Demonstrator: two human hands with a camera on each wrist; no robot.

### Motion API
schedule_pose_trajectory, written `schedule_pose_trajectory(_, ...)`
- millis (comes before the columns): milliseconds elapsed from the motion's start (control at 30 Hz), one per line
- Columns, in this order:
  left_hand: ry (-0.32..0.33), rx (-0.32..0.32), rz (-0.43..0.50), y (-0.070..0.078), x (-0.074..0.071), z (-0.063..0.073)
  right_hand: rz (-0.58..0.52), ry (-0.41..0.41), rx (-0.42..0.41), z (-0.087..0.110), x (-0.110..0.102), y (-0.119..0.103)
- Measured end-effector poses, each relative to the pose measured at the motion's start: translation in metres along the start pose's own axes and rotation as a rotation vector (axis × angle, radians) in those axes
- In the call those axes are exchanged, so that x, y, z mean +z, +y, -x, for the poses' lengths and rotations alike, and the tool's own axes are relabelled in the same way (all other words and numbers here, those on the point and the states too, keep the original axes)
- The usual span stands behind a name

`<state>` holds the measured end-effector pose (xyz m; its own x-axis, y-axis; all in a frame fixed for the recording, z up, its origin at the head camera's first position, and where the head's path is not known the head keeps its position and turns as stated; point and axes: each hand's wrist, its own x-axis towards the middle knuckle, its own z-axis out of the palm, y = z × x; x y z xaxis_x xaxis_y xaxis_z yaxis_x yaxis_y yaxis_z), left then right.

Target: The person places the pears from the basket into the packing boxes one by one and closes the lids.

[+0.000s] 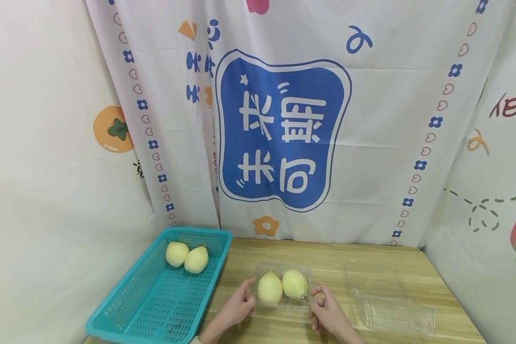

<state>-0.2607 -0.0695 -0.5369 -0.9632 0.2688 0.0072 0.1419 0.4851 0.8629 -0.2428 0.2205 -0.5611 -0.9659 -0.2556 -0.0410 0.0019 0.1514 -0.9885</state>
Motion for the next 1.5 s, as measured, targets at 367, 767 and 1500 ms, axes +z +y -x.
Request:
schedule_pose_trajectory(367,0.019,-0.020,0.023,0.000,0.004,-0.017,0.010,0.086,0.016,-0.013,-0.002,-0.001)
schedule_pose_trajectory(767,0.064,-0.036,0.098,-0.002,0.007,-0.029,0.024,0.219,0.036,-0.030,0.002,0.001)
schedule_pose_trajectory(1500,0.104,-0.033,0.182,-0.004,0.010,-0.069,-0.050,0.354,0.005,-0.067,0.004,0.003)
